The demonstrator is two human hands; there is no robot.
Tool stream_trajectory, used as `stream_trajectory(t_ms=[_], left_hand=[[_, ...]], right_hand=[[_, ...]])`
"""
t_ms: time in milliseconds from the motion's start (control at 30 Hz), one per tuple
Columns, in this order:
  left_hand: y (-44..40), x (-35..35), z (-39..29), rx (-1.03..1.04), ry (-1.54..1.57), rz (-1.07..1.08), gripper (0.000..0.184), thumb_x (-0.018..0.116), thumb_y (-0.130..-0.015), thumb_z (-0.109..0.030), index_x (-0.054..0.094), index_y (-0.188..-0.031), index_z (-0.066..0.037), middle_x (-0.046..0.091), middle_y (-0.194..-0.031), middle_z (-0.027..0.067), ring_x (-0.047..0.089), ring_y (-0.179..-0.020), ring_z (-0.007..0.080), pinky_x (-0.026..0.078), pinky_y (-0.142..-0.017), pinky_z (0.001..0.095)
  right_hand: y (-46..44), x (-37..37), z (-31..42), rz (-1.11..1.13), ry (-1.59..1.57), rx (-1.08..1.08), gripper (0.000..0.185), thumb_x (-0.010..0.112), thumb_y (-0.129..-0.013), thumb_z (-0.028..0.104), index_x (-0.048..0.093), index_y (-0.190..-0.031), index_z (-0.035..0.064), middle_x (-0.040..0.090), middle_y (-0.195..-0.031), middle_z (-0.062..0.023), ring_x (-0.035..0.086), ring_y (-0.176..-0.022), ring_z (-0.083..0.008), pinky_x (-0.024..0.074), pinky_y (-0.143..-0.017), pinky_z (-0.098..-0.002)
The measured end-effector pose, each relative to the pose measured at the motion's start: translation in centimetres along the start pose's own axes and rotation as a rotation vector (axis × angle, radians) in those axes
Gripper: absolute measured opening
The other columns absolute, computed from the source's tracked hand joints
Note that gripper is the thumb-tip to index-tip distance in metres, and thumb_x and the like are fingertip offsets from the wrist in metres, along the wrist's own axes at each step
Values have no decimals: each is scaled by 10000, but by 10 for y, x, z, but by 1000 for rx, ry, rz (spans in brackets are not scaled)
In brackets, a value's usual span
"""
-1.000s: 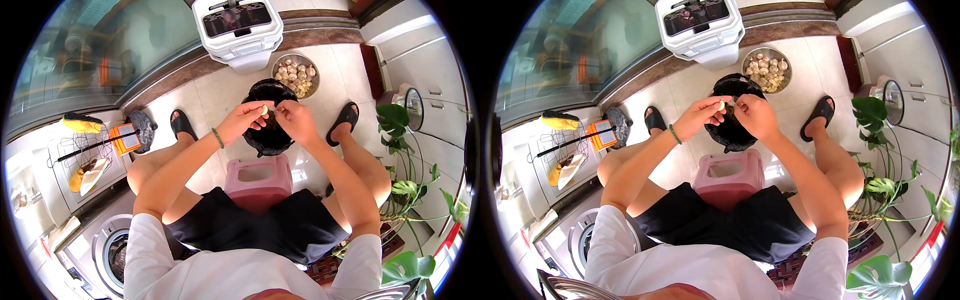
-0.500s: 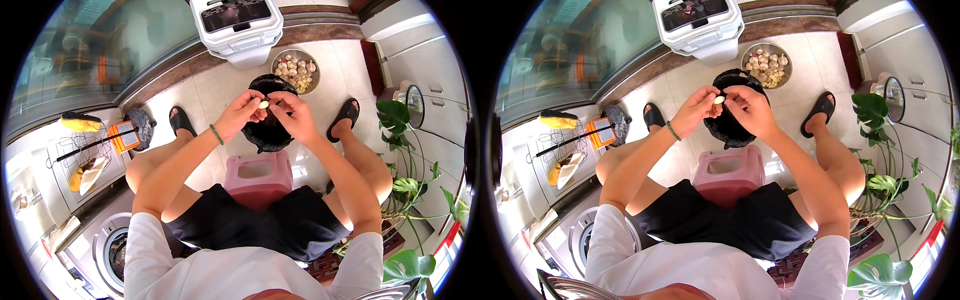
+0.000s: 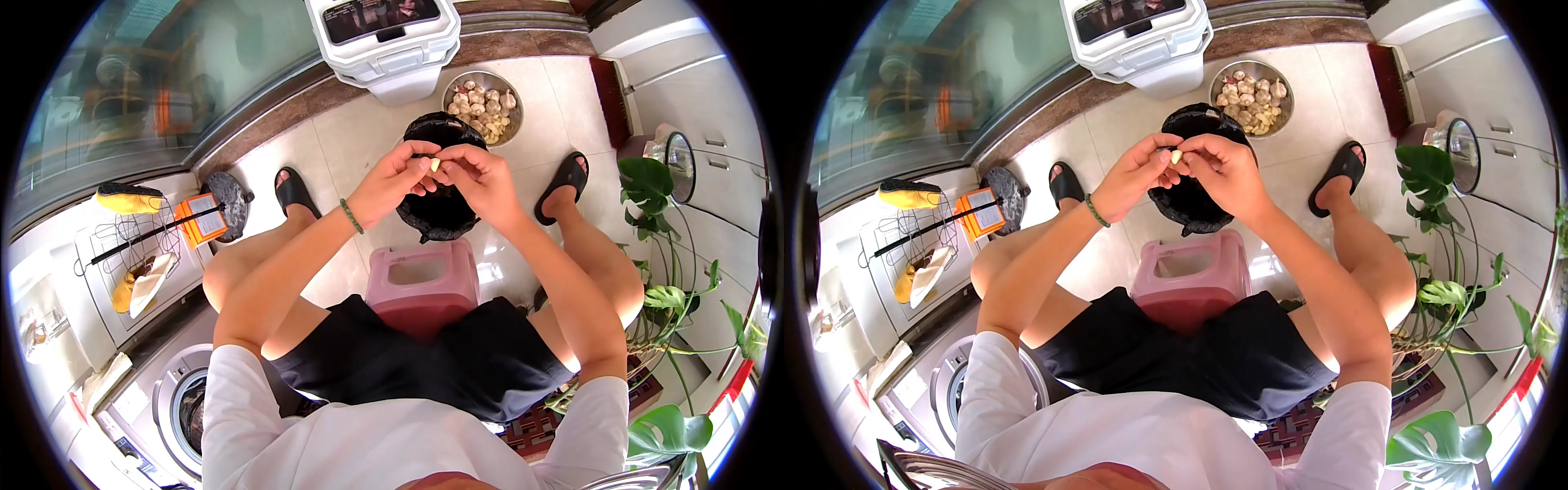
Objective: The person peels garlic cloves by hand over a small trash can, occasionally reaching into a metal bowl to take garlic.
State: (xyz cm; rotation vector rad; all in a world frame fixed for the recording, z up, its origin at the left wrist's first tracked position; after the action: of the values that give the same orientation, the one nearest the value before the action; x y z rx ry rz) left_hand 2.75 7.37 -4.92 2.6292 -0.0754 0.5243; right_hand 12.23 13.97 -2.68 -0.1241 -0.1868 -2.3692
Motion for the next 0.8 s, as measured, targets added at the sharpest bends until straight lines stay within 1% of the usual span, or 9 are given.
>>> stream_trajectory(t_ms=[300, 367, 433, 500, 567, 600, 633, 700, 800], left_hand=[[0, -5, 6, -22, 16, -19, 306, 467, -1025, -309, 502, -1249, -104, 628, -957, 9, 576, -880, 83, 466, -825, 252], [-2, -13, 10, -4, -60, -54, 298, 522, -1005, -251, 525, -1252, -83, 643, -975, 12, 580, -901, 76, 464, -830, 253], [-3, -9, 10, 77, -89, -47, 286, 544, -992, -205, 557, -1237, -59, 656, -985, 21, 591, -906, 81, 474, -829, 254], [-2, -7, 3, 161, -124, -47, 275, 566, -979, -159, 588, -1223, -35, 669, -995, 30, 602, -911, 86, 484, -828, 256], [2, -16, -2, 209, -338, -197, 219, 619, -930, -79, 661, -1132, -6, 702, -937, 36, 613, -808, 78, 510, -734, 247], [3, -17, -10, 295, -359, -251, 193, 620, -927, -92, 692, -1078, 4, 721, -914, 59, 631, -756, 92, 512, -695, 242], [2, -20, -11, 299, -361, -253, 193, 620, -927, -92, 692, -1078, 4, 721, -914, 59, 631, -756, 92, 512, -695, 242], [0, -24, -8, 230, -420, -243, 215, 597, -944, -81, 662, -1118, 27, 696, -922, 58, 629, -847, 95, 508, -784, 236], [1, -32, -7, 177, -468, -290, 187, 602, -942, -89, 672, -1076, 21, 684, -909, 48, 605, -819, 84, 488, -756, 235]], right_hand=[[3, 7, -31, 66, -243, 249, 78, 608, -926, 58, 590, -983, 8, 653, -882, -40, 620, -763, -92, 518, -712, -240], [5, 6, -35, 56, -303, 291, 86, 620, -924, 79, 588, -977, 18, 657, -886, -39, 623, -754, -95, 520, -704, -239], [11, -1, -47, -39, -271, 457, 105, 628, -922, 103, 586, -981, 27, 661, -887, -39, 634, -759, -102, 529, -695, -246], [10, -2, -56, -23, -249, 462, 117, 630, -920, 116, 590, -989, 31, 664, -893, -38, 637, -758, -103, 534, -690, -250], [11, 1, -60, 6, -210, 471, 118, 627, -918, 105, 589, -997, 26, 666, -899, -41, 638, -764, -105, 533, -697, -251], [11, 3, -57, 12, -205, 441, 129, 620, -908, 82, 587, -1013, 15, 665, -925, -54, 639, -769, -113, 532, -704, -253], [10, 3, -57, 15, -204, 437, 129, 620, -908, 82, 587, -1013, 15, 665, -925, -54, 639, -769, -113, 532, -704, -253], [9, 4, -57, 27, -233, 434, 160, 586, -906, 40, 571, -1059, -4, 660, -957, -77, 640, -774, -124, 532, -708, -259], [8, 1, -57, 19, -172, 445, 229, 545, -906, 4, 527, -1133, -18, 657, -985, -101, 643, -773, -137, 536, -713, -266]])
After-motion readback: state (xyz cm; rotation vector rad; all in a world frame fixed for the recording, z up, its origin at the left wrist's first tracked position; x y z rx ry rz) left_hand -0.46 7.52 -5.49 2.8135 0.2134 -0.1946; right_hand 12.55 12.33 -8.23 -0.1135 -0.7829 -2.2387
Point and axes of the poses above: each hand's wrist, its own y-axis away from the middle knuckle, its own x-axis out of the palm, z = x × y, the point moved 10 cm from there along -y, towards the middle knuckle
